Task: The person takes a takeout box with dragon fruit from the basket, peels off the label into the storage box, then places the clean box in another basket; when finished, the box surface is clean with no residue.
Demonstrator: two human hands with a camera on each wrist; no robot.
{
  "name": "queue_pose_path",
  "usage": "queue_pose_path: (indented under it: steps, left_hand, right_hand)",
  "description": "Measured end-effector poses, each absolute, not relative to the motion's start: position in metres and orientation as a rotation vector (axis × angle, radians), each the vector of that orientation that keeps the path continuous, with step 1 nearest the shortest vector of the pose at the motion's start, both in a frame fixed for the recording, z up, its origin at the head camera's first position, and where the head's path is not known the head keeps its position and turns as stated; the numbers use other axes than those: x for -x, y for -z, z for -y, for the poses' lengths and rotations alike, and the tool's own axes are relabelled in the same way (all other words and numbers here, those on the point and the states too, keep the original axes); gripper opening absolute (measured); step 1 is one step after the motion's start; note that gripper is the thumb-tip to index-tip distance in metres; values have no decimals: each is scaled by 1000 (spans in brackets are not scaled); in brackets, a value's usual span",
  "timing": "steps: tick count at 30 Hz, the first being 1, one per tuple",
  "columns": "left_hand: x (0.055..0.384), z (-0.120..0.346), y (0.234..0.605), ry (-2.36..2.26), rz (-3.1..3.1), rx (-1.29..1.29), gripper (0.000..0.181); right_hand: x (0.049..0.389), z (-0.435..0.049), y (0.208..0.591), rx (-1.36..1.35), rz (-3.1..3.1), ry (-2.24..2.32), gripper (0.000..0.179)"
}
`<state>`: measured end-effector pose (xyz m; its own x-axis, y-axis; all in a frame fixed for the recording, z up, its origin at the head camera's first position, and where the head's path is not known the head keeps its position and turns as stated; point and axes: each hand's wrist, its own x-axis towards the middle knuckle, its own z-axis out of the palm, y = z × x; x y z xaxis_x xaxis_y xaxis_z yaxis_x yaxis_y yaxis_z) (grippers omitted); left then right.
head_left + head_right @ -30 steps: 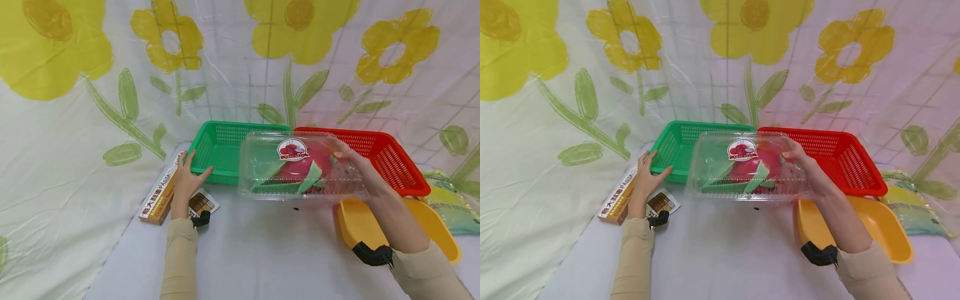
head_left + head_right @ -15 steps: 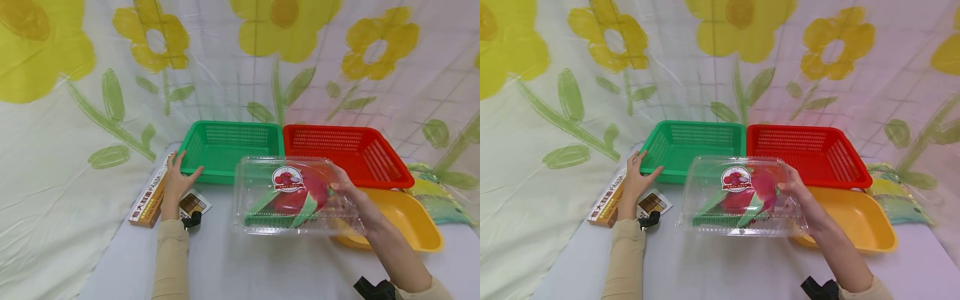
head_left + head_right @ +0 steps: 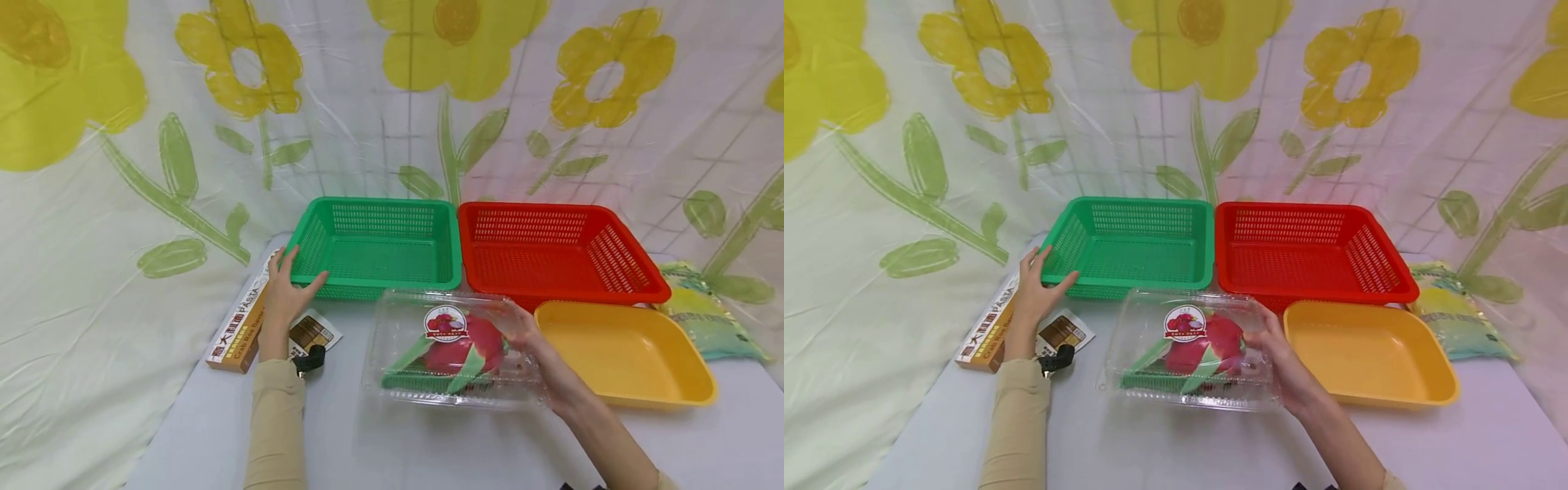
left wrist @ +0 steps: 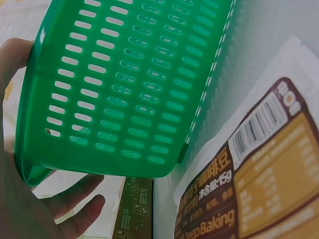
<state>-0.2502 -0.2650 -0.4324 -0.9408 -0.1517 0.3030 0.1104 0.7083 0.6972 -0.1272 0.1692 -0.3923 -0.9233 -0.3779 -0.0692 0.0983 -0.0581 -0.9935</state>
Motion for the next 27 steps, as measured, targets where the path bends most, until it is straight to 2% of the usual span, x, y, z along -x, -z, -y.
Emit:
queue_pose_path:
  steps: [1, 3, 24, 27]
  left_hand:
    - [250, 265, 433, 1086, 2578, -33, 89]
    - [251, 266, 433, 1085, 2581, -30, 90]
    - [252, 267, 434, 1091, 2586, -32, 91]
    - [252, 267, 434, 1089, 2588, -32, 91]
  right_hand:
    - [119, -170, 392, 119, -1895, 2006, 64]
    - [120, -167, 396, 78, -1904, 1995, 71]
    - [134, -167, 421, 23, -1901, 2073, 77]
    - [136, -169, 424, 15, -1906, 2074, 74]
